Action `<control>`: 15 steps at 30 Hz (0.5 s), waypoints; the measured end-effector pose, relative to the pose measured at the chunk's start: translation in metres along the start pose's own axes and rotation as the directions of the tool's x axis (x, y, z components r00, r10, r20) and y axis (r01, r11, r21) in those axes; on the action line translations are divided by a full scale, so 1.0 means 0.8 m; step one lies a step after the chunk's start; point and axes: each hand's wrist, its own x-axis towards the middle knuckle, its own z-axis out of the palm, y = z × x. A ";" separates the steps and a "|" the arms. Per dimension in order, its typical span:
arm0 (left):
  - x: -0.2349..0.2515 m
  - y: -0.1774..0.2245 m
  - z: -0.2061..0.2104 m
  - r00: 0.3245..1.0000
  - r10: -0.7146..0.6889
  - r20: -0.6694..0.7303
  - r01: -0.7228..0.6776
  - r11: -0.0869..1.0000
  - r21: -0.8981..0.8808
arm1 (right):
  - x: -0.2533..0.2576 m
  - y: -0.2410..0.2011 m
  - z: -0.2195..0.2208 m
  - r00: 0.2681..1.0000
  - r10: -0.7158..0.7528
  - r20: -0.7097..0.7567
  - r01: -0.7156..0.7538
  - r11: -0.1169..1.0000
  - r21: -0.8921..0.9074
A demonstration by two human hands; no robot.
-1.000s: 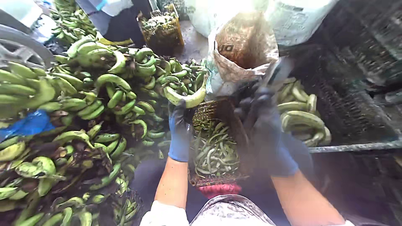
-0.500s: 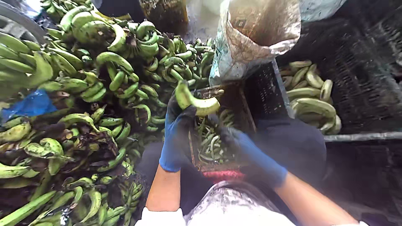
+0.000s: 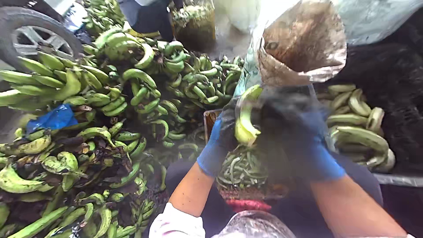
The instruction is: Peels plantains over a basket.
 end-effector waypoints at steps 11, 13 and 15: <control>0.002 0.013 -0.008 0.964 0.250 -0.093 -0.197 0.903 0.382 | -0.025 -0.018 -0.006 0.983 -0.066 0.173 0.009 0.951 0.309; 0.003 0.003 -0.004 0.986 0.166 -0.017 -0.160 0.969 0.190 | -0.009 -0.009 0.004 0.998 -0.023 0.064 0.009 0.977 0.211; 0.003 -0.008 -0.006 0.985 -0.120 0.123 0.111 0.991 0.073 | 0.016 0.013 0.014 0.988 0.022 -0.150 -0.009 0.996 0.085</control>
